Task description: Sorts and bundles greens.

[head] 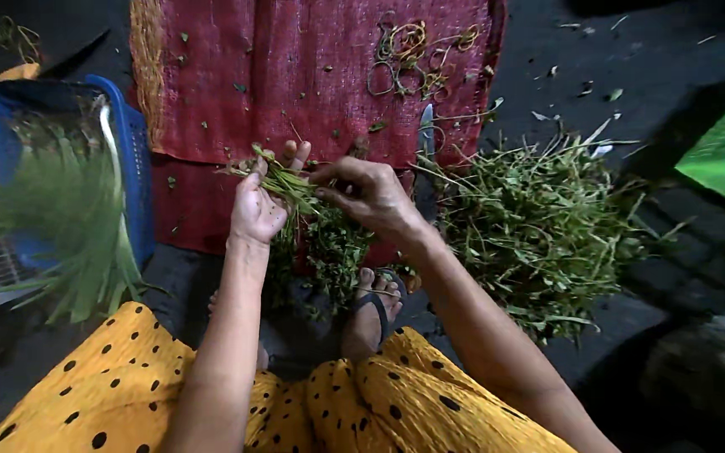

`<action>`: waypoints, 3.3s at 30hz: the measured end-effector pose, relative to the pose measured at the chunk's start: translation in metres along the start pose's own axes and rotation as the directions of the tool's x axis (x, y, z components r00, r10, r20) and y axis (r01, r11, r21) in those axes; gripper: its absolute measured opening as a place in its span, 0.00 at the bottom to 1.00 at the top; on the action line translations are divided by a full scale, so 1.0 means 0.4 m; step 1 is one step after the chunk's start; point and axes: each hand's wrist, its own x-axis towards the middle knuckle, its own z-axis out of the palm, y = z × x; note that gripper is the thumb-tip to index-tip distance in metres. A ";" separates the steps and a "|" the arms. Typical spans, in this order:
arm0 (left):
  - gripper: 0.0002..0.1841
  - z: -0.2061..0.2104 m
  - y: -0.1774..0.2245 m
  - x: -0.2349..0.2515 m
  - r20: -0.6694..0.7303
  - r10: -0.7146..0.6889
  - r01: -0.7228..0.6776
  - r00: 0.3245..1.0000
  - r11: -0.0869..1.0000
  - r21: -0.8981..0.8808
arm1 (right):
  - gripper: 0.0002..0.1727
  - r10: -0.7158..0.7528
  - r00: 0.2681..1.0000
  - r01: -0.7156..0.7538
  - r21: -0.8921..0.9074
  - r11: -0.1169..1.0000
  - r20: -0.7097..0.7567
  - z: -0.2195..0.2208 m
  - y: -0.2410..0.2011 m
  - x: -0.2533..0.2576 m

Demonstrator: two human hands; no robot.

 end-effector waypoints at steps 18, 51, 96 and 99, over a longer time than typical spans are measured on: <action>0.16 0.040 -0.072 -0.010 -0.064 0.018 0.021 0.998 0.824 0.567 | 0.16 0.288 0.956 -0.259 0.301 0.918 -0.055 0.035 0.008 -0.037; 0.17 0.004 -0.003 -0.005 0.020 -0.184 0.154 0.983 0.873 0.462 | 0.15 0.304 0.943 -0.331 0.441 0.834 0.134 0.029 0.035 -0.104; 0.15 -0.027 -0.019 0.011 -0.287 -0.148 0.264 0.946 0.867 0.422 | 0.11 0.214 0.975 -0.217 -0.074 0.973 -0.053 0.104 -0.031 -0.138; 0.15 -0.023 -0.019 0.009 -0.272 -0.211 0.306 0.939 0.871 0.383 | 0.13 0.359 0.924 -0.353 0.074 0.933 -0.127 0.071 0.013 -0.121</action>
